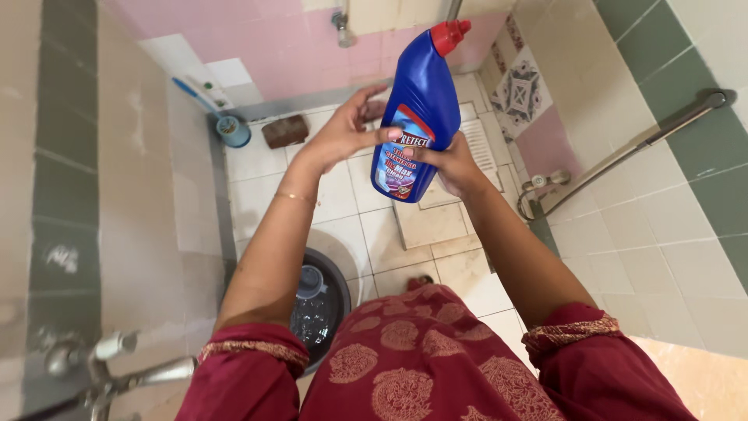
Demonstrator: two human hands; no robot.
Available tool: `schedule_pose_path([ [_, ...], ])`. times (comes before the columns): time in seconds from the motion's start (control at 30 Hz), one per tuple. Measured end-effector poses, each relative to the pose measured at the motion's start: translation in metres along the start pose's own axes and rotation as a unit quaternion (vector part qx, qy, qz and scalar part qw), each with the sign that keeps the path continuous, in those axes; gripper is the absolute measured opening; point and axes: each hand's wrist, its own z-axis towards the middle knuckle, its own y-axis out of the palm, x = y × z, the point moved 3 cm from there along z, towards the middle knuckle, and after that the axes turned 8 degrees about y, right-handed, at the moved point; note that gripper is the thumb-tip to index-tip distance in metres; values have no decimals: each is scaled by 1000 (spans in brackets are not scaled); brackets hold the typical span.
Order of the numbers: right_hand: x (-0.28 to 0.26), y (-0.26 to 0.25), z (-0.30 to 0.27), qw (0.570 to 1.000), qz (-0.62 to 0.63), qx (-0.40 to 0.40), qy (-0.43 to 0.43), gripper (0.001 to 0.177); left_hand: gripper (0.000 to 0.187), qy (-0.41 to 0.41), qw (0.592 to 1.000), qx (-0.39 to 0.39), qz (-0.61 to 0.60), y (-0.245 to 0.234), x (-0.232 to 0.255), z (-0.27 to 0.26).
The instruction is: The person moves a bucket containing cleaning supplies, then uses a handheld shower head to rinse the floor and a squat toilet. They also handle a plastic jug, a sponge, and a bottle of toilet cleaner, placing items on the sink and floor.
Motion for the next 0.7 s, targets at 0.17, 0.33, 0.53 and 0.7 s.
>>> schedule_pose_path([
  [0.17,-11,-38,25,998,58,34,-6,50,101,-83,995,-22,48,8,-44,26],
  [0.33,-31,-68,56,995,99,21,9,48,80,-99,994,-19,41,23,-69,60],
  [0.53,-57,-102,86,998,47,39,12,58,74,-77,994,75,4,32,-95,106],
  [0.7,-69,-126,91,996,-17,59,62,65,76,-36,997,68,14,44,-103,132],
])
